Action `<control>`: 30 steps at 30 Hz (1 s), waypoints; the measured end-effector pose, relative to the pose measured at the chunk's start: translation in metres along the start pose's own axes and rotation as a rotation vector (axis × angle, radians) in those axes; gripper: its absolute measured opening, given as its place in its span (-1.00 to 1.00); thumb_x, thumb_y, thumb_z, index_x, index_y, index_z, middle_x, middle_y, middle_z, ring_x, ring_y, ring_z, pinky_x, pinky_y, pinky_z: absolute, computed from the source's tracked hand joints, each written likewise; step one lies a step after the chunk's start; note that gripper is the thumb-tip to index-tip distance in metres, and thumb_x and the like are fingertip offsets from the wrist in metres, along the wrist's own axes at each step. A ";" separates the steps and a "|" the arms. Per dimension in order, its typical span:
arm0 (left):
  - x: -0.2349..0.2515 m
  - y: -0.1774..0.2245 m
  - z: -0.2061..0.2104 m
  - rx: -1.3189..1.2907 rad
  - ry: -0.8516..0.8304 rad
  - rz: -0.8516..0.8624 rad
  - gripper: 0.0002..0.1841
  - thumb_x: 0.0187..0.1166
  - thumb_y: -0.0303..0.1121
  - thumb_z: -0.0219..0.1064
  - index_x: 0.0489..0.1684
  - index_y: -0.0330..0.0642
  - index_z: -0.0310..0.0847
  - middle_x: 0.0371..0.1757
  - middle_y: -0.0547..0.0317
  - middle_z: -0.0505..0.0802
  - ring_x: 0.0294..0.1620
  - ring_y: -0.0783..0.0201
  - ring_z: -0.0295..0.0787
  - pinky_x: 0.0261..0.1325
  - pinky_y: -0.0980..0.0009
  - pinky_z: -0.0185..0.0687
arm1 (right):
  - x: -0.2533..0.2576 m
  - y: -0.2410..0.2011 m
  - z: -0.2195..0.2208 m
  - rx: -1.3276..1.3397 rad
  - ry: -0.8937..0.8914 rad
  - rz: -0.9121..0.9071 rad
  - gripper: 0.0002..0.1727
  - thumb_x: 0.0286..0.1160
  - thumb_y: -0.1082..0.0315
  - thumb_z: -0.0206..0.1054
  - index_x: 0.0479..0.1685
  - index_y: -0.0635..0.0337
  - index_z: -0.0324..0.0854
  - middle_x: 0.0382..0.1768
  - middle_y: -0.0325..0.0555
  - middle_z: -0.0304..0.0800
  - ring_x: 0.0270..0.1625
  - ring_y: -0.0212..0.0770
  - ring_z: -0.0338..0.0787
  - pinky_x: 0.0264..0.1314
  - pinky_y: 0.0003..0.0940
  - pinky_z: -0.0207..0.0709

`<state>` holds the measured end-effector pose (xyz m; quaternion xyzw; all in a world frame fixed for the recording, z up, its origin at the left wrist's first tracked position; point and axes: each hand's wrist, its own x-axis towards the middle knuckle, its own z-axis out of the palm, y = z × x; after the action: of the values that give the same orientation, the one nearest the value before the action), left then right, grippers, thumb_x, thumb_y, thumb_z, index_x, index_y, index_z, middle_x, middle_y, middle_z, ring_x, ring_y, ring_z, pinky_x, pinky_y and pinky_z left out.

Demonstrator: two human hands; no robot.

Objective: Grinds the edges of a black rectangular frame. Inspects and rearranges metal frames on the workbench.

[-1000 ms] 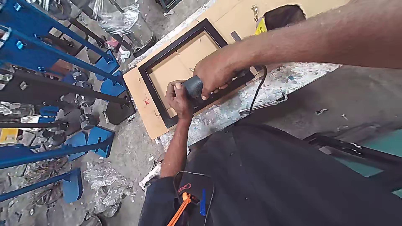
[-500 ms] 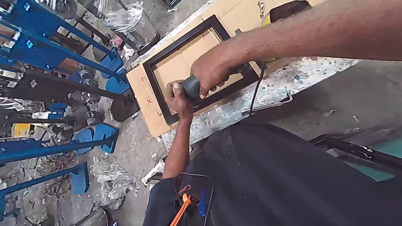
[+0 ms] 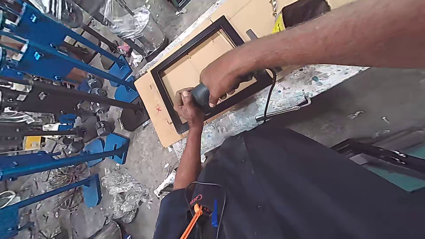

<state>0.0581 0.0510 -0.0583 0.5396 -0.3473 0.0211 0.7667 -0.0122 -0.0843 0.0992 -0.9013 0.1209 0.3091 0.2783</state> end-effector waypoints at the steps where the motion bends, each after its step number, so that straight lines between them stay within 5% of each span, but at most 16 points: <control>1: 0.000 0.000 0.000 -0.002 -0.001 0.000 -0.58 0.80 -0.11 0.03 -0.26 -0.26 0.66 -0.40 0.20 0.80 -0.36 0.35 0.79 -0.21 0.34 0.78 | 0.000 0.000 0.000 -0.003 -0.007 0.000 -0.66 0.43 0.09 0.59 -0.22 0.23 0.76 -0.52 -0.06 0.72 -0.54 -0.13 0.67 -0.39 -0.12 0.59; 11: 0.000 -0.001 0.001 -0.016 0.017 -0.067 -0.60 0.76 -0.13 0.08 -0.30 -0.23 0.68 -0.43 0.22 0.80 -0.38 0.35 0.78 -0.21 0.34 0.77 | 0.004 0.004 0.000 0.011 -0.016 -0.002 -0.65 0.40 0.08 0.61 -0.14 0.19 0.77 -0.48 -0.06 0.78 -0.52 -0.12 0.71 -0.37 -0.10 0.62; 24: 0.000 -0.006 0.001 -0.045 -0.001 -0.050 -0.61 0.76 -0.13 0.07 -0.32 -0.23 0.66 -0.45 0.20 0.79 -0.41 0.34 0.77 -0.25 0.33 0.77 | 0.008 0.005 0.000 -0.029 -0.039 0.007 -0.68 0.44 0.07 0.57 -0.28 0.17 0.77 -0.58 -0.10 0.74 -0.60 -0.17 0.68 -0.44 -0.14 0.61; 26: 0.000 -0.006 0.000 -0.039 0.003 -0.049 -0.60 0.77 -0.12 0.06 -0.32 -0.23 0.65 -0.45 0.20 0.78 -0.41 0.33 0.77 -0.26 0.33 0.77 | 0.005 0.006 0.002 -0.164 0.078 -0.068 -0.58 0.33 -0.03 0.64 -0.15 0.13 0.76 -0.57 -0.11 0.72 -0.57 -0.14 0.69 -0.44 -0.07 0.62; 28: 0.001 -0.006 -0.001 -0.023 0.020 -0.054 -0.61 0.77 -0.15 0.03 -0.33 -0.22 0.66 -0.45 0.21 0.79 -0.40 0.34 0.78 -0.24 0.32 0.78 | -0.003 0.008 0.009 -0.374 0.266 -0.178 -0.34 0.21 -0.08 0.68 0.23 0.11 0.64 -0.38 -0.02 0.72 -0.33 0.07 0.78 -0.33 0.15 0.63; 30: 0.000 -0.006 -0.001 -0.019 0.041 -0.044 -0.63 0.78 -0.19 0.03 -0.32 -0.20 0.66 -0.45 0.25 0.78 -0.40 0.36 0.77 -0.23 0.34 0.77 | -0.008 0.013 0.016 -0.516 0.406 -0.264 -0.37 0.21 0.03 0.68 0.25 0.04 0.56 -0.38 0.00 0.66 -0.32 0.14 0.77 -0.42 0.13 0.57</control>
<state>0.0611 0.0490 -0.0633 0.5393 -0.3198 0.0118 0.7789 -0.0310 -0.0854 0.0880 -0.9929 -0.0259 0.1056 0.0492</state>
